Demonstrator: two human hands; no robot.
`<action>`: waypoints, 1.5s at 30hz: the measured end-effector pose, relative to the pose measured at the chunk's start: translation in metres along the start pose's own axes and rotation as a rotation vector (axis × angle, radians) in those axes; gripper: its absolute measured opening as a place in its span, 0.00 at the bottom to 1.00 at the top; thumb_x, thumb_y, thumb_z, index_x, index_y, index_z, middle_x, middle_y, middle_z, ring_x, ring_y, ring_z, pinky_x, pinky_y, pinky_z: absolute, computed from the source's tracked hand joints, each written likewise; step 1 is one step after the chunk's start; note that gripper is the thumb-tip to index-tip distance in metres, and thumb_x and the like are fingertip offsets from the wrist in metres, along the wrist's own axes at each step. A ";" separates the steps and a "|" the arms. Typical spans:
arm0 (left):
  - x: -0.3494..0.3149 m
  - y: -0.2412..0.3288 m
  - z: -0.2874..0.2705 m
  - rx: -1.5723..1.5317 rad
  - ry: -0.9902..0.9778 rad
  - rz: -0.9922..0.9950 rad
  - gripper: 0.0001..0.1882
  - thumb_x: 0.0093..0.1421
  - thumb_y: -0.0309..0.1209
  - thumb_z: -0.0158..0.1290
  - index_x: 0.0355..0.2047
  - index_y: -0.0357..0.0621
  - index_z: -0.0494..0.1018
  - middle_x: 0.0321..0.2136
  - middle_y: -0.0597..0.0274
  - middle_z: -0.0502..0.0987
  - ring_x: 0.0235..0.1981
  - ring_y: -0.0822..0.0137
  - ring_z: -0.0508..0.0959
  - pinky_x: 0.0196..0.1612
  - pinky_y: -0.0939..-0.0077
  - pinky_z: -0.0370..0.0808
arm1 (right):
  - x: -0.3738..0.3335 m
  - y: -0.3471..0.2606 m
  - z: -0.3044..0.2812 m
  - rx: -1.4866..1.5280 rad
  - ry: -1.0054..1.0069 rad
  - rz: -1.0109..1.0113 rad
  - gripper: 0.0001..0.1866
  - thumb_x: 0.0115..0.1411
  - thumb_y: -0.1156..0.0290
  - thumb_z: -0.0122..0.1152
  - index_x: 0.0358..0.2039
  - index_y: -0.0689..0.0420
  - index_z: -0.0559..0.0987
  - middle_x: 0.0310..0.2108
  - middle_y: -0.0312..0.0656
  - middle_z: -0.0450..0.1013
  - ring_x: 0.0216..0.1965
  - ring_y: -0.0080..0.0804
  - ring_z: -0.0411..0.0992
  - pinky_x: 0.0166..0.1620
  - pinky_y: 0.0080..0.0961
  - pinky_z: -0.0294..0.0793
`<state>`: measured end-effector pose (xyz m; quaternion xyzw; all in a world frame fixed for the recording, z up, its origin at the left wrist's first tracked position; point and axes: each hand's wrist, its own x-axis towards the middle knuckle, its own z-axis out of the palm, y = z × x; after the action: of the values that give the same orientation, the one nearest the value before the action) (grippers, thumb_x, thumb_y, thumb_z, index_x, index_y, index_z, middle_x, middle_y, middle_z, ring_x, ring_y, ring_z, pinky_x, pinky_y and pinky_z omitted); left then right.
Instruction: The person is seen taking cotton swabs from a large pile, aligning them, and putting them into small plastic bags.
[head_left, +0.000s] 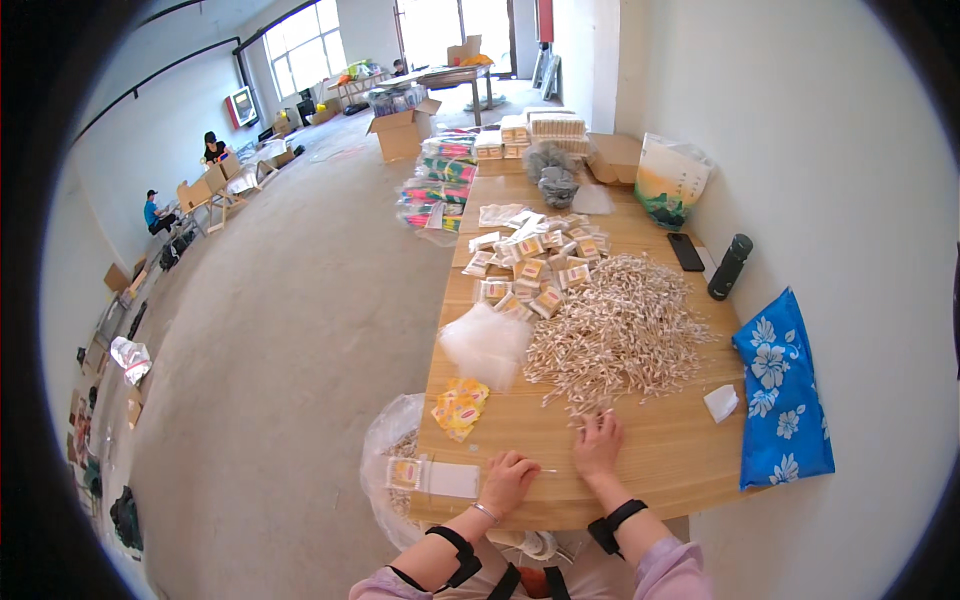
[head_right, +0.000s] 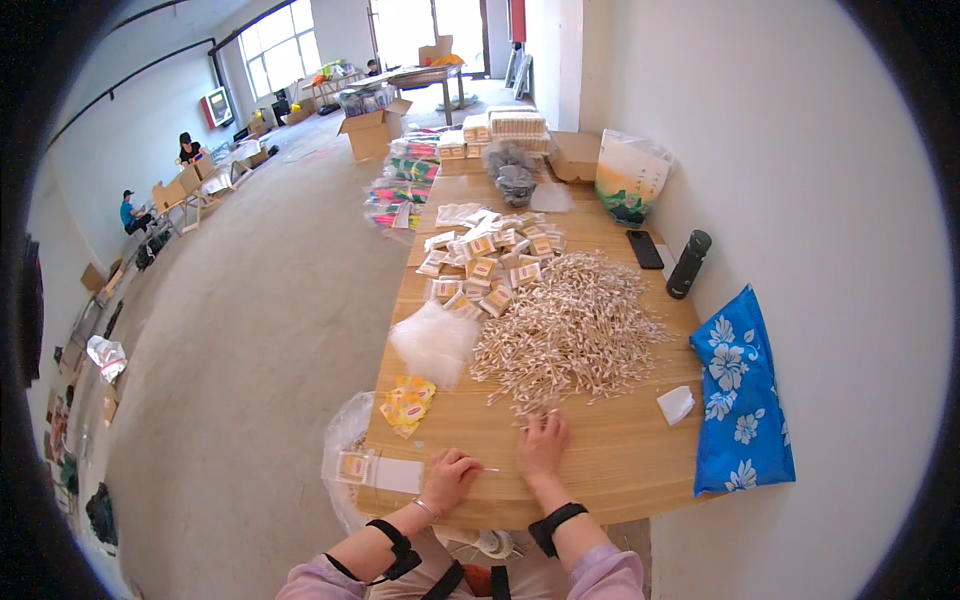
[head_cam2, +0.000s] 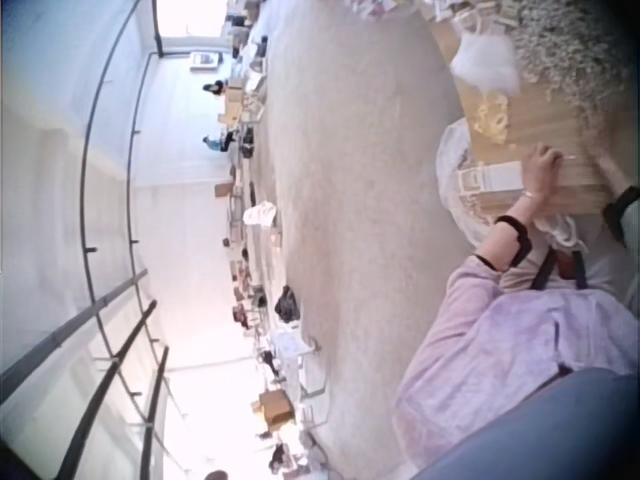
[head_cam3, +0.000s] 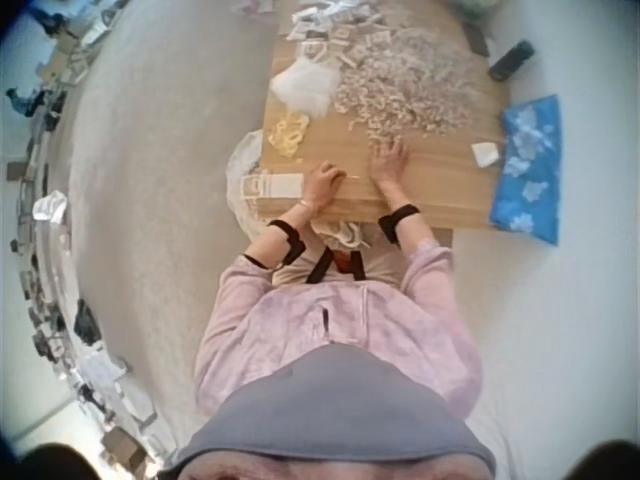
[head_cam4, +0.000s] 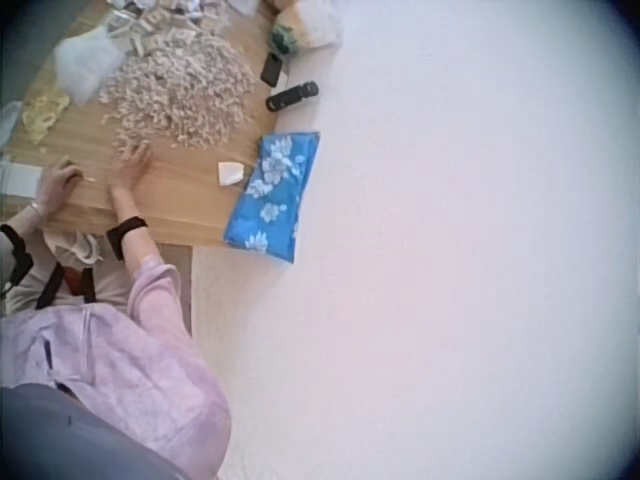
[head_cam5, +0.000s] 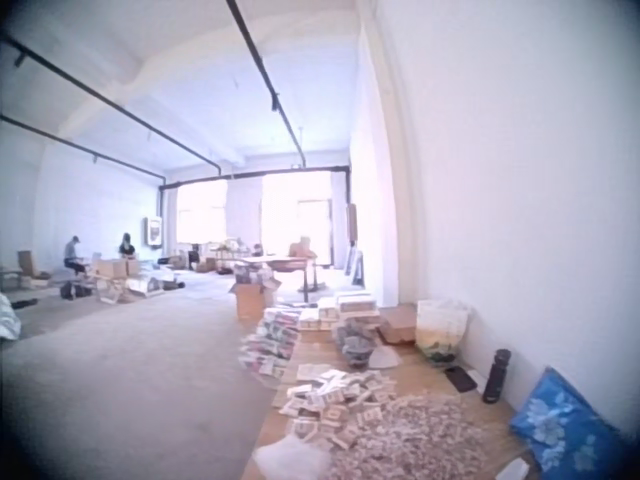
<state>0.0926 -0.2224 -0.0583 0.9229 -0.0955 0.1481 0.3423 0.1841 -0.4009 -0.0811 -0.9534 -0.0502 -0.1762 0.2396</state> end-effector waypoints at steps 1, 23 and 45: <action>-0.003 0.001 -0.001 0.006 0.004 -0.011 0.03 0.53 0.32 0.57 0.29 0.49 0.77 0.30 0.63 0.74 0.38 0.60 0.73 0.44 0.64 0.65 | -0.005 -0.015 0.002 0.007 -0.009 -0.008 0.20 0.49 0.61 0.63 0.44 0.47 0.76 0.53 0.48 0.61 0.56 0.50 0.56 0.58 0.50 0.54; 0.001 0.002 -0.005 -0.131 0.001 -0.036 0.04 0.53 0.28 0.56 0.30 0.46 0.76 0.30 0.63 0.73 0.39 0.58 0.71 0.45 0.64 0.66 | 0.036 -0.008 -0.017 -0.188 -0.094 -0.142 0.20 0.58 0.61 0.52 0.51 0.48 0.73 0.54 0.36 0.67 0.59 0.42 0.56 0.64 0.52 0.42; 0.019 -0.004 -0.013 -0.334 0.120 -0.197 0.09 0.53 0.20 0.53 0.35 0.41 0.75 0.32 0.53 0.73 0.38 0.51 0.72 0.44 0.62 0.69 | -0.010 -0.042 -0.031 0.038 -0.162 -0.528 0.16 0.53 0.64 0.59 0.43 0.49 0.79 0.52 0.37 0.68 0.59 0.43 0.56 0.63 0.45 0.48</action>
<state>0.1091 -0.2123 -0.0446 0.8478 -0.0073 0.1505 0.5085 0.1579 -0.3792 -0.0405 -0.9137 -0.3191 -0.1545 0.1986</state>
